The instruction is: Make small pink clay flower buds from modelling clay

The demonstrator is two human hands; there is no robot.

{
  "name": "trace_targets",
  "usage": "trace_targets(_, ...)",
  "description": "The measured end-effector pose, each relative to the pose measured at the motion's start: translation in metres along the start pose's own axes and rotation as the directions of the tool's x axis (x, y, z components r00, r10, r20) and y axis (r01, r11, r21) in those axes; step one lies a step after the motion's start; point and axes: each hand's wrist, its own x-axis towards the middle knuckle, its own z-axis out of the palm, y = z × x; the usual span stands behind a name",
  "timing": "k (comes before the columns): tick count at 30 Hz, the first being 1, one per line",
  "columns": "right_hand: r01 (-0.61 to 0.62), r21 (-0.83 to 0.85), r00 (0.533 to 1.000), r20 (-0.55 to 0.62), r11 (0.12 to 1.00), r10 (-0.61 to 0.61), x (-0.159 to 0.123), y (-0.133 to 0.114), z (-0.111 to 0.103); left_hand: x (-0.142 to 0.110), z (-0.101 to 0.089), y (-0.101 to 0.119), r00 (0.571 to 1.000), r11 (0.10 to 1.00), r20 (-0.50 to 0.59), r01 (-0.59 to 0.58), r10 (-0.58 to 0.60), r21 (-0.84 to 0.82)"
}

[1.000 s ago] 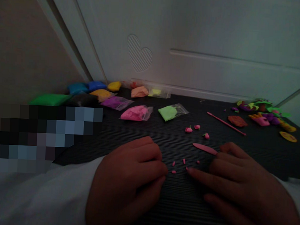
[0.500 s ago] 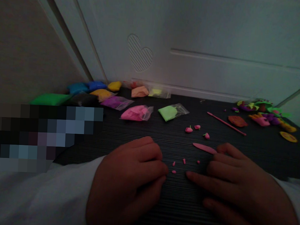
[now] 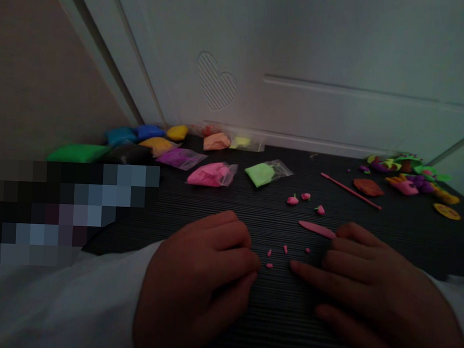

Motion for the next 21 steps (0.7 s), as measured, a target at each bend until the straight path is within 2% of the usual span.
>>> trace_targets(3,-0.039,-0.019,0.999,-0.028,0.999,0.038,-0.0001,0.0003,-0.0005,0.0003,-0.0001,0.0,1.0,1.0,-0.001,0.005,-0.005,0.007)
trace_targets(6,0.012,0.013,0.998,-0.054,1.0,-0.012,-0.0013,0.0008,-0.0001,0.0003,0.0,0.0002,1.0,1.0,0.003,0.004,-0.004,0.01)
trace_targets(9,0.063,0.032,0.998,-0.002,0.998,-0.063,-0.0005,0.001,0.0007,0.0001,0.0001,0.0005,1.0,1.0,-0.002,-0.002,0.002,0.007)
trace_targets(12,0.016,-0.007,1.0,0.021,1.0,-0.016,0.0009,0.0005,0.0002,0.0,-0.0002,0.0005,1.0,1.0,-0.005,-0.002,0.002,0.008)
trace_targets(15,-0.014,-0.033,0.999,-0.029,0.999,0.013,0.0001,0.0003,-0.001,0.0002,-0.0011,0.0003,1.0,1.0,0.0,-0.005,0.005,0.009)
trace_targets(18,0.038,-0.007,0.997,-0.06,0.999,-0.039,-0.0021,0.0006,-0.0011,0.0005,-0.0019,0.0001,1.0,1.0,0.012,-0.01,0.01,0.001)
trace_targets(21,0.086,0.046,0.996,-0.017,0.995,-0.085,-0.0025,0.0012,0.0,0.0005,-0.0015,-0.0001,1.0,1.0,0.014,-0.003,0.003,-0.004)
